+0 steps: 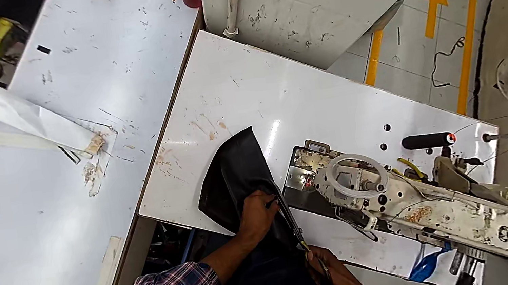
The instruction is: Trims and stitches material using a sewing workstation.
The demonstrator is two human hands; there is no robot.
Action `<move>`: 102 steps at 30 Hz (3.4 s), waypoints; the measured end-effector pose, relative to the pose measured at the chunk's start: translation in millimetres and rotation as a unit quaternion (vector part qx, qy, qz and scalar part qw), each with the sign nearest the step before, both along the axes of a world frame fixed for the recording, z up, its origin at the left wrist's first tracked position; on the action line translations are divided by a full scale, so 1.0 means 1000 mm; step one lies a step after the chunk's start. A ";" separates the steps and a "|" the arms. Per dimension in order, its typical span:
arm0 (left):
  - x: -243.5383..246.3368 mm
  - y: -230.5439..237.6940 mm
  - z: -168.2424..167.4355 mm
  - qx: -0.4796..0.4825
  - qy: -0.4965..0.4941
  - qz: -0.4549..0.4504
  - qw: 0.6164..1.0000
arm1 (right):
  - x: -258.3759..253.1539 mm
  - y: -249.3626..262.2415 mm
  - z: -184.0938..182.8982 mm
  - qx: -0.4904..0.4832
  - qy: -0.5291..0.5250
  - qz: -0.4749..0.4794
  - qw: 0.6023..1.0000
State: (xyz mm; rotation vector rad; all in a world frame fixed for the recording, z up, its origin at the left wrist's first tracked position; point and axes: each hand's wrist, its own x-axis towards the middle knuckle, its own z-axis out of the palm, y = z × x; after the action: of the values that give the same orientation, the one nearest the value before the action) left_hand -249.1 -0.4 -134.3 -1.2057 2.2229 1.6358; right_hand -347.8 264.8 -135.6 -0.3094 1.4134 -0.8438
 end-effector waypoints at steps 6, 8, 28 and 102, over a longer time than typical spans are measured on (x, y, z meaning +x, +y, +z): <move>-0.002 -0.003 0.005 0.010 -0.005 -0.011 1.000 | -0.001 0.000 0.001 0.002 -0.011 -0.004 1.000; -0.002 -0.006 0.010 0.017 -0.008 -0.024 1.000 | 0.003 -0.002 0.001 -0.002 -0.019 -0.017 1.000; 0.007 -0.054 -0.045 -0.335 -0.022 -0.248 0.909 | 0.010 -0.008 0.005 -0.006 -0.036 -0.045 0.998; -0.001 -0.045 -0.032 -0.296 -0.090 -0.225 0.924 | -0.004 0.002 -0.022 -0.018 -0.062 -0.014 0.998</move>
State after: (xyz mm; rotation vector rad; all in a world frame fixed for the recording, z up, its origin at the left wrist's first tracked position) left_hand -250.4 -45.7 -166.2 -0.7872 2.6879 0.6755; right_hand -352.3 266.9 -157.3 -0.2612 1.2898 -0.8975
